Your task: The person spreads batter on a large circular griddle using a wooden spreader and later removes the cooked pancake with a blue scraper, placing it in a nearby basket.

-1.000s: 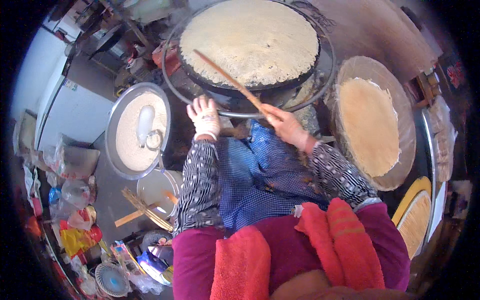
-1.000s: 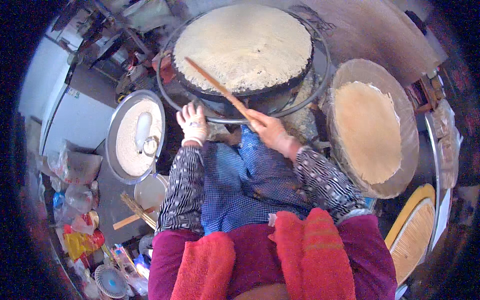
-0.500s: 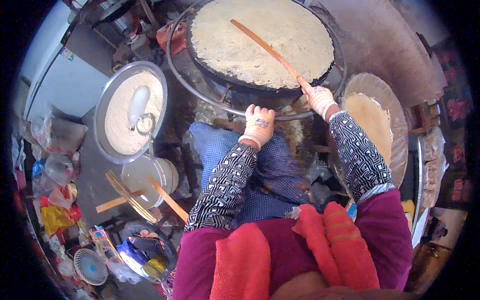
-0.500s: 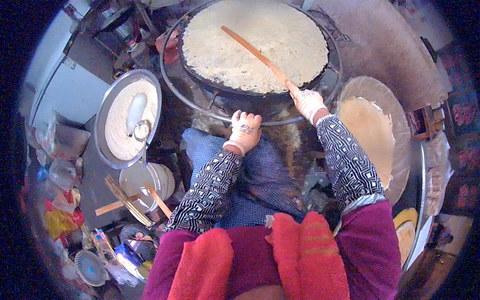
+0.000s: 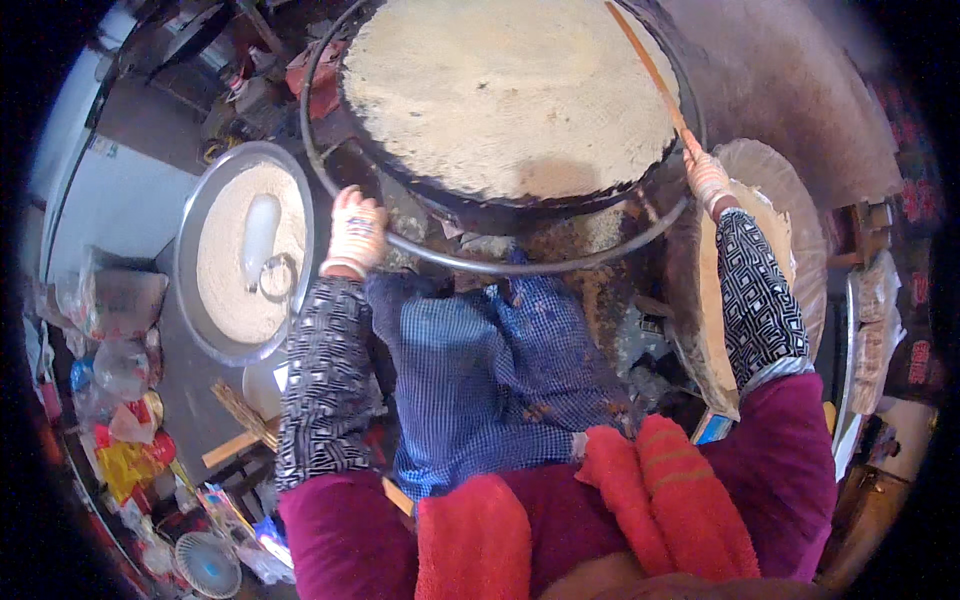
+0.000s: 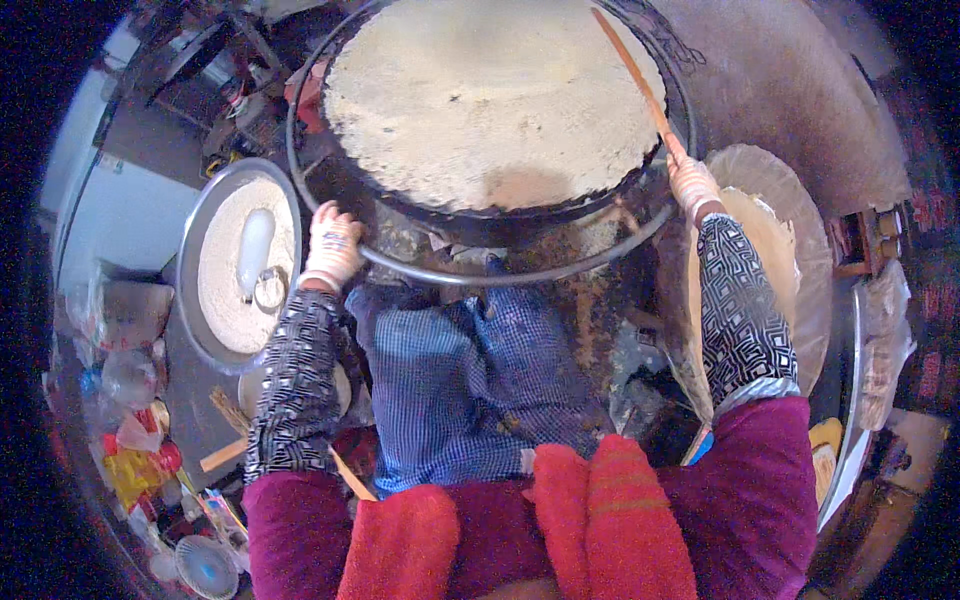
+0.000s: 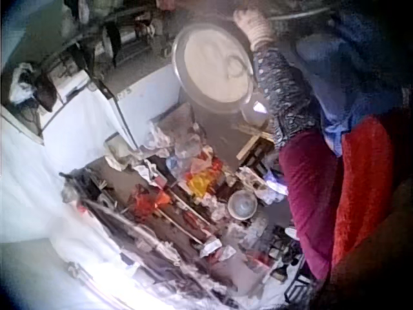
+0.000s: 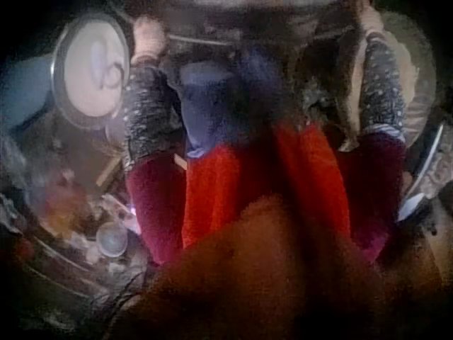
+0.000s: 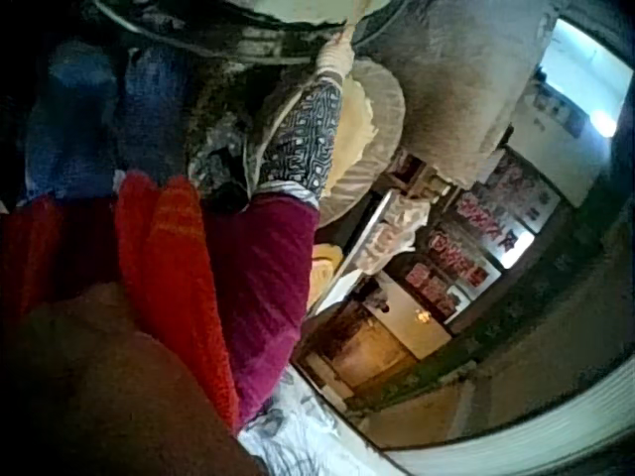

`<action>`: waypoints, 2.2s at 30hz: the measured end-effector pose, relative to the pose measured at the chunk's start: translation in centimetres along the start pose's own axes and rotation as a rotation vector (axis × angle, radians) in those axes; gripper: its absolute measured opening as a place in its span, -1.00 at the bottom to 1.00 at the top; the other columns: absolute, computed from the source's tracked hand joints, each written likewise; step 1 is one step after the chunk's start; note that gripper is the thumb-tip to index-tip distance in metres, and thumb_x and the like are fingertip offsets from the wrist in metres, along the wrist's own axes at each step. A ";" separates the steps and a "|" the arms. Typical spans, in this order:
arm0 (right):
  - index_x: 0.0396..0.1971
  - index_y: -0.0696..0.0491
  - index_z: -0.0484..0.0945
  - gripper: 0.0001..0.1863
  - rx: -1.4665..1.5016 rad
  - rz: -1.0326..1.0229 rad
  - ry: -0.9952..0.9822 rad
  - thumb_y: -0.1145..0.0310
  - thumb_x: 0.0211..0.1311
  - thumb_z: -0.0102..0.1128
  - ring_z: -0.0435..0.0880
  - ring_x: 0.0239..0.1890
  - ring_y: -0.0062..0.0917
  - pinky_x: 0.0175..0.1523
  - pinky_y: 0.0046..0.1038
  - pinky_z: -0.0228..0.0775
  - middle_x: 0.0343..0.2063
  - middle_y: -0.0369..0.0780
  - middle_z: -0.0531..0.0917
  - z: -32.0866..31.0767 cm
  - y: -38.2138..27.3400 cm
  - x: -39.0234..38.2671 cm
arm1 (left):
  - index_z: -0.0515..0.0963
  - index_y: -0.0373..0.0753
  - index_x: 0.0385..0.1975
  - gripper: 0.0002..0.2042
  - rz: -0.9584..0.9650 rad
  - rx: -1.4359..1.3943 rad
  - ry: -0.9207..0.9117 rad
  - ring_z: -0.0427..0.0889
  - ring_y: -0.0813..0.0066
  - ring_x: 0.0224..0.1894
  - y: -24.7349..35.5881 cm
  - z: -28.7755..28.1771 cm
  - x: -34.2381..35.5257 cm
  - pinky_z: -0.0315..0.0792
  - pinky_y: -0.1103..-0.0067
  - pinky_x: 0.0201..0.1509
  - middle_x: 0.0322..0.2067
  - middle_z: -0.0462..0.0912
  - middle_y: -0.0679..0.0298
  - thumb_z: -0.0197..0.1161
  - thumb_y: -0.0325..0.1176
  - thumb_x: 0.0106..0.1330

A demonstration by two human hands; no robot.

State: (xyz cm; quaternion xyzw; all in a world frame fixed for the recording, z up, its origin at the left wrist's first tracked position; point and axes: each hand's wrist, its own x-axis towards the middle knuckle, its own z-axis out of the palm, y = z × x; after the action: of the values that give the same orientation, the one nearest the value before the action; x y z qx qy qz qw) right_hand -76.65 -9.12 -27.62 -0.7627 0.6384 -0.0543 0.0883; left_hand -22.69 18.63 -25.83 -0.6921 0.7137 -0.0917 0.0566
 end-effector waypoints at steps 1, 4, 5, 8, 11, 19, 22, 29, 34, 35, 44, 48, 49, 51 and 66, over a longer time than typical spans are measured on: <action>0.34 -0.49 0.16 -0.49 0.000 0.023 0.008 0.15 0.42 -0.13 0.60 -0.08 0.00 0.00 -0.11 0.39 -0.14 0.09 0.61 0.2 0.3 0.9 | 0.69 0.01 -0.55 -0.91 0.028 0.004 -0.028 0.52 0.20 0.01 -1.9 0.3 0.7 0.09 0.25 0.38 -0.35 0.65 0.22 0.27 -0.29 -0.06; 0.29 -0.48 0.27 -0.54 0.061 0.014 0.077 0.13 0.42 -0.09 0.58 -0.02 -0.03 0.06 -0.18 0.39 -0.07 0.06 0.60 0.4 1.0 4.4 | 0.68 -0.04 -0.54 -0.90 0.102 0.011 -0.029 0.49 0.19 0.00 -6.3 -0.4 2.6 0.08 0.25 0.40 -0.36 0.61 0.22 0.25 -0.33 -0.05; 0.29 -0.47 0.28 -0.54 0.068 0.046 0.085 0.12 0.42 -0.09 0.58 -0.01 -0.03 0.06 -0.19 0.39 -0.07 0.05 0.60 0.4 1.7 5.4 | 0.68 -0.05 -0.56 -0.92 0.126 0.035 -0.006 0.46 0.20 0.05 -8.1 0.8 3.5 0.05 0.26 0.43 -0.32 0.61 0.21 0.25 -0.33 -0.03; 0.28 -0.41 0.33 -0.55 0.153 0.138 0.077 0.08 0.41 -0.06 0.60 0.02 -0.11 0.09 -0.26 0.38 -0.08 0.01 0.63 0.6 1.8 7.9 | 0.68 -0.06 -0.55 -0.92 0.112 0.096 -0.157 0.44 0.22 0.11 -10.2 -0.5 5.6 0.01 0.31 0.47 -0.27 0.61 0.24 0.26 -0.31 0.00; 0.26 -0.37 0.37 -0.57 0.243 0.115 0.143 0.11 0.41 -0.05 0.64 -0.03 -0.20 0.06 -0.30 0.41 -0.12 -0.01 0.65 1.4 2.4 9.0 | 0.68 -0.04 -0.45 -0.85 0.149 0.264 -0.119 0.45 0.28 0.10 -13.0 2.1 7.5 0.03 0.31 0.46 -0.26 0.62 0.28 0.17 -0.40 0.07; 0.33 0.03 0.27 -0.41 0.843 -0.078 0.095 0.51 0.28 0.10 0.52 0.11 -0.42 0.19 -0.45 0.33 0.07 -0.15 0.58 2.3 -2.5 -4.9 | 0.68 -0.07 -0.44 -0.82 0.118 0.410 -0.197 0.49 0.32 0.05 -11.5 2.6 7.5 0.06 0.31 0.45 -0.23 0.64 0.27 0.10 -0.44 0.11; 0.38 0.06 0.18 -0.32 1.114 -0.154 -0.137 0.57 0.23 0.11 0.58 -0.15 -0.56 -0.09 -0.54 0.42 -0.07 -0.24 0.62 1.2 -7.5 -15.2 | 0.70 -0.03 -0.50 -0.86 0.073 0.399 -0.163 0.58 0.32 -0.09 -7.0 2.0 4.4 0.22 0.36 0.30 -0.37 0.68 0.30 0.18 -0.37 0.04; 0.29 0.06 0.28 -0.40 1.479 0.121 -0.993 0.24 0.25 0.10 0.45 -0.74 -0.63 -0.65 -0.60 0.23 -0.54 -0.11 0.66 -7.9 -22.7 -31.8 | 0.62 -0.15 -0.42 -0.75 0.070 -0.556 0.236 0.60 0.28 -0.20 14.2 -7.7 -6.1 0.40 0.34 -0.03 -0.36 0.62 0.23 0.32 -0.13 -0.02; 0.00 0.15 0.50 -0.55 1.058 -0.130 -1.442 0.18 0.20 0.12 0.54 -0.69 -0.57 -0.59 -0.57 0.33 -0.61 -0.09 0.66 -9.6 -23.9 -33.2 | 0.50 -0.17 -0.12 -0.63 0.261 -0.757 -0.020 0.49 0.16 -0.03 20.1 -8.6 -22.1 0.32 0.29 0.09 -0.17 0.51 0.14 0.19 -0.04 0.22; -0.01 0.15 0.51 -0.55 0.981 -0.197 -1.499 0.17 0.19 0.12 0.54 -0.69 -0.57 -0.58 -0.57 0.34 -0.61 -0.09 0.66 -9.6 -24.3 -33.2 | 0.49 -0.16 -0.10 -0.63 0.217 -0.831 -0.093 0.47 0.17 0.00 20.3 -8.7 -24.1 0.31 0.30 0.11 -0.14 0.48 0.14 0.17 -0.04 0.23; 0.27 0.19 0.29 -0.19 1.014 -0.253 -1.954 -0.24 0.45 -0.50 0.58 -0.62 -0.55 -0.53 -0.56 0.44 -0.53 -0.13 0.62 -3.6 -43.3 -37.3 | 0.51 -0.22 -0.29 -0.76 0.042 -0.988 0.085 0.58 0.07 -0.23 20.4 -11.6 -30.5 0.46 0.24 -0.14 -0.33 0.58 0.14 0.09 -0.15 0.35; 0.39 -0.24 0.14 -0.25 0.485 -0.572 -2.035 -0.36 0.35 -0.47 0.62 -0.57 -0.42 -0.45 -0.45 0.53 -0.21 0.04 0.65 5.3 -50.2 -43.5 | 0.51 -0.27 -0.29 -0.69 -0.004 -1.238 -0.050 0.58 0.01 -0.24 19.0 -15.2 -32.1 0.45 0.24 -0.14 -0.38 0.59 0.07 0.03 -0.11 0.40; 0.37 -0.27 0.17 -0.27 0.396 -0.768 -1.941 -0.36 0.34 -0.37 0.60 -0.49 -0.46 -0.39 -0.43 0.54 -0.08 -0.08 0.62 7.3 -50.0 -46.5 | 0.52 -0.27 -0.28 -0.69 -0.010 -1.297 -0.111 0.58 0.00 -0.24 18.4 -15.7 -32.6 0.45 0.25 -0.14 -0.37 0.59 0.06 0.02 -0.12 0.41; 0.22 -0.11 0.41 -0.41 0.468 -1.120 -1.863 -0.18 0.37 -0.10 0.61 -0.34 -0.53 -0.27 -0.46 0.52 -0.15 -0.32 0.64 8.4 -49.8 -50.7 | 0.52 -0.28 -0.26 -0.68 -0.056 -1.426 -0.219 0.58 -0.03 -0.24 17.9 -16.1 -34.2 0.45 0.27 -0.13 -0.35 0.60 0.04 0.01 -0.12 0.42; -0.29 0.22 0.57 -0.80 1.555 -0.709 -1.488 0.46 0.09 0.19 0.73 -0.34 -0.25 -0.34 -0.32 0.59 -0.36 0.12 0.67 -16.3 -27.6 -33.9 | 0.50 -0.34 -0.03 -0.66 0.086 -1.286 -0.031 0.53 0.08 0.03 16.3 -15.8 -31.4 0.41 0.30 0.12 -0.08 0.59 0.03 0.07 -0.19 0.41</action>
State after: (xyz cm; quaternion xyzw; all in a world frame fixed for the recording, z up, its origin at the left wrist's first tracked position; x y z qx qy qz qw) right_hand -59.26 27.81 -5.02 -0.4814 -0.0317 0.0087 0.8759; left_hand -40.81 51.22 -15.29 -0.5599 0.6523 0.3669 -0.3556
